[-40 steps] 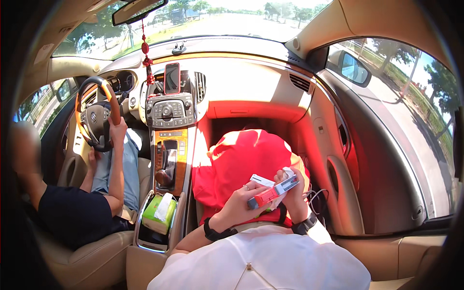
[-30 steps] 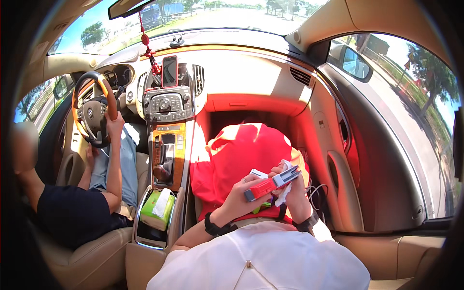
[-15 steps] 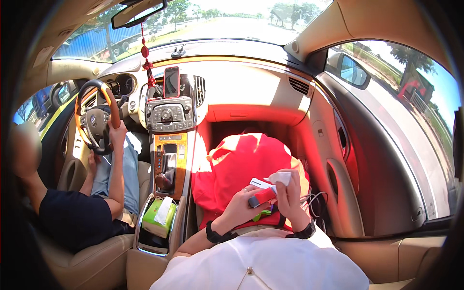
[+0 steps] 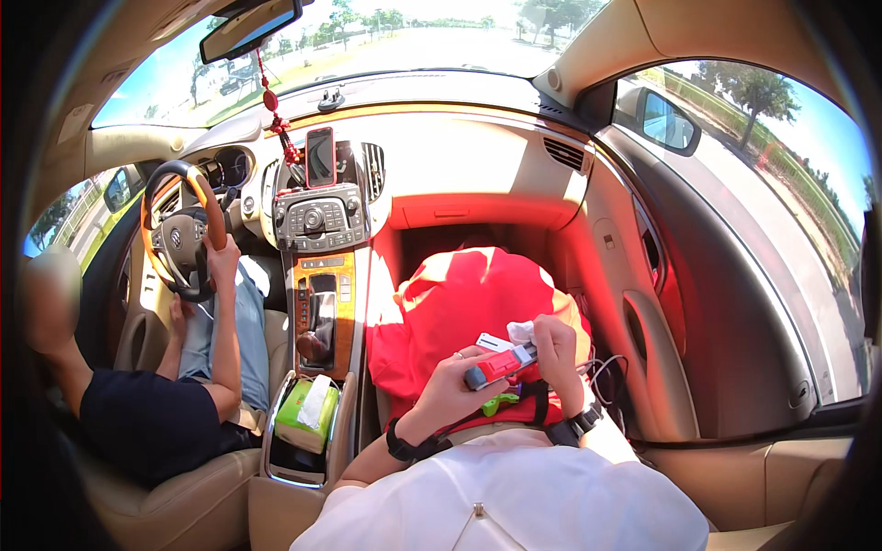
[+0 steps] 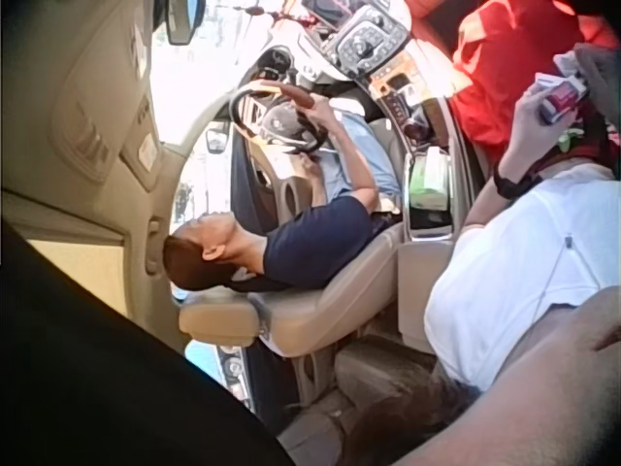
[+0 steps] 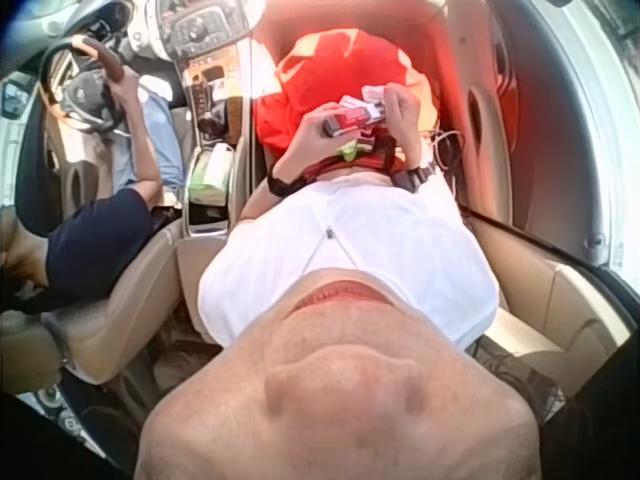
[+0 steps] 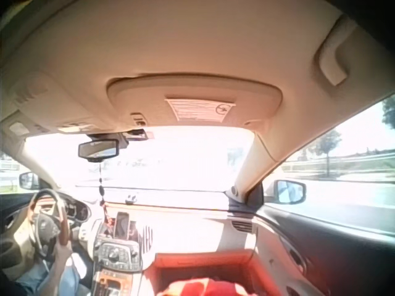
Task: Assembling and cleaning components of a plastic toy gun.
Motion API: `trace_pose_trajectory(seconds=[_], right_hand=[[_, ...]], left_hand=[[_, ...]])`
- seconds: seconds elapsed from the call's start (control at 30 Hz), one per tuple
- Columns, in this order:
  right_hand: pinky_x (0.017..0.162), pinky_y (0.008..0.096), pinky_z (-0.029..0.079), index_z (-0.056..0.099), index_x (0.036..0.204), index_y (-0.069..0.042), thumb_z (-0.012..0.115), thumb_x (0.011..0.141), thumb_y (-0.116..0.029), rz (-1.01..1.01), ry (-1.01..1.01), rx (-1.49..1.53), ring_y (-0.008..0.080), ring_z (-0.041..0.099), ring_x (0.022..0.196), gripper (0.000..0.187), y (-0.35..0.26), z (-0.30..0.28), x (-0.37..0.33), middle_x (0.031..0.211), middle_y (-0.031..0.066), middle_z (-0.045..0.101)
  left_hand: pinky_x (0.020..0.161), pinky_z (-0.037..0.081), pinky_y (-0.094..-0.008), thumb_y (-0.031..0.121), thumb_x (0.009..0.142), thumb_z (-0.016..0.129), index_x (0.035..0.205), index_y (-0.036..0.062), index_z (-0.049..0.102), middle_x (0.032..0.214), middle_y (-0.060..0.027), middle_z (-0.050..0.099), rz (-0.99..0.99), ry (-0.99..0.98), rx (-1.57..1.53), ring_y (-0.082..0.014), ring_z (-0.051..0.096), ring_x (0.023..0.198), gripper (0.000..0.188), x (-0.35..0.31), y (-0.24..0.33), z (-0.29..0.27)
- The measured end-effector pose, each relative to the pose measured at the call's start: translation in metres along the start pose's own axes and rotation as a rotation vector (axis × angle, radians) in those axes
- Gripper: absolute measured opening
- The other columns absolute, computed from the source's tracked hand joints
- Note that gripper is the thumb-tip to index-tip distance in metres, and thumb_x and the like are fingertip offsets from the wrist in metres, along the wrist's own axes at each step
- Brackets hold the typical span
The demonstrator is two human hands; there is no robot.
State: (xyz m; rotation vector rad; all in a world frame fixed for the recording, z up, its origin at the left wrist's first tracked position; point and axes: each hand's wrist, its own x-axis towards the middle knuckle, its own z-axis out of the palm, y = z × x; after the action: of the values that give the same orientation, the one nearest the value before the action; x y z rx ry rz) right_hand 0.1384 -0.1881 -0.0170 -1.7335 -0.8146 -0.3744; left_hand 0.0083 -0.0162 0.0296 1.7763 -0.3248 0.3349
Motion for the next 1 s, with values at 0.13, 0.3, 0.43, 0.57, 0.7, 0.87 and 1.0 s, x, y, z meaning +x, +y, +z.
trace_pose_trajectory(seconds=[0.13, 0.3, 0.43, 0.57, 0.7, 0.87, 1.0], right_hand=[[0.055, 0.0277, 0.044, 0.058, 0.076, -0.007, 0.047, 0.094, -0.018, 0.660, 0.230, 0.777, 0.0146, 0.057, 0.060, 0.025, 0.004, 0.021, 0.000, 0.063, 0.0023, 0.057], [0.059, 0.0273, 0.046, 0.057, 0.077, -0.010, 0.047, 0.092, -0.024, 0.852, 0.406, 1.087, 0.0162, 0.058, 0.064, 0.024, 0.013, 0.032, -0.007, 0.067, 0.0028, 0.057], [0.057, 0.0310, 0.046, 0.054, 0.071, -0.013, 0.050, 0.090, -0.028, 0.748, 0.160, 1.441, 0.0185, 0.052, 0.058, 0.025, 0.012, 0.008, -0.008, 0.062, 0.0015, 0.052], [0.053, 0.0302, 0.040, 0.043, 0.063, -0.016, 0.048, 0.090, -0.029, 0.766, 0.175, 1.723, 0.0136, 0.041, 0.051, 0.030, 0.035, -0.014, -0.004, 0.057, -0.0005, 0.042], [0.079, 0.0401, 0.053, 0.061, 0.104, -0.010, 0.038, 0.098, -0.044, 0.804, 0.145, 1.336, 0.0251, 0.066, 0.088, 0.041, -0.007, -0.019, 0.012, 0.092, 0.0096, 0.068], [0.088, 0.0381, 0.050, 0.057, 0.112, -0.003, 0.039, 0.096, -0.049, 0.708, 0.255, 1.223, 0.0252, 0.064, 0.093, 0.052, -0.020, 0.012, -0.007, 0.101, 0.0121, 0.066], [0.084, 0.0389, 0.053, 0.055, 0.100, -0.002, 0.035, 0.099, -0.036, 0.580, 0.307, 1.023, 0.0216, 0.065, 0.088, 0.040, 0.006, 0.014, -0.014, 0.090, 0.0110, 0.064]], left_hand=[[0.074, 0.049, -0.0291, 0.011, 0.076, 0.076, 0.105, 0.0020, 0.067, 0.093, -0.0079, 0.063, 0.034, 0.019, 0.084, -0.0189, 0.060, 0.083, 0.032, -0.005, -0.006, -0.001], [0.076, 0.049, -0.0302, 0.011, 0.075, 0.076, 0.108, 0.0026, 0.066, 0.094, -0.0100, 0.062, 0.058, -0.002, 0.225, -0.0225, 0.061, 0.085, 0.035, -0.012, -0.011, -0.003], [0.078, 0.049, -0.0301, 0.009, 0.075, 0.076, 0.108, 0.0026, 0.066, 0.096, -0.0101, 0.062, 0.091, -0.038, 0.260, -0.0220, 0.062, 0.087, 0.035, -0.010, -0.002, 0.001], [0.077, 0.050, -0.0300, 0.010, 0.077, 0.076, 0.106, 0.0016, 0.066, 0.098, -0.0091, 0.064, 0.118, -0.026, 0.012, -0.0208, 0.063, 0.089, 0.032, -0.002, 0.000, 0.005], [0.076, 0.049, -0.0275, 0.006, 0.079, 0.073, 0.101, 0.0005, 0.067, 0.099, -0.0057, 0.063, 0.078, 0.059, -0.139, -0.0159, 0.061, 0.091, 0.024, 0.000, 0.000, 0.009], [0.076, 0.047, -0.0249, 0.006, 0.082, 0.071, 0.105, 0.0006, 0.062, 0.099, -0.0048, 0.061, -0.186, 0.031, -0.370, -0.0110, 0.059, 0.088, 0.025, 0.000, -0.012, 0.007], [0.079, 0.047, -0.0271, 0.005, 0.081, 0.071, 0.104, 0.0009, 0.063, 0.100, -0.0055, 0.061, 0.017, 0.002, -0.242, -0.0137, 0.059, 0.090, 0.025, -0.003, -0.015, 0.006]])
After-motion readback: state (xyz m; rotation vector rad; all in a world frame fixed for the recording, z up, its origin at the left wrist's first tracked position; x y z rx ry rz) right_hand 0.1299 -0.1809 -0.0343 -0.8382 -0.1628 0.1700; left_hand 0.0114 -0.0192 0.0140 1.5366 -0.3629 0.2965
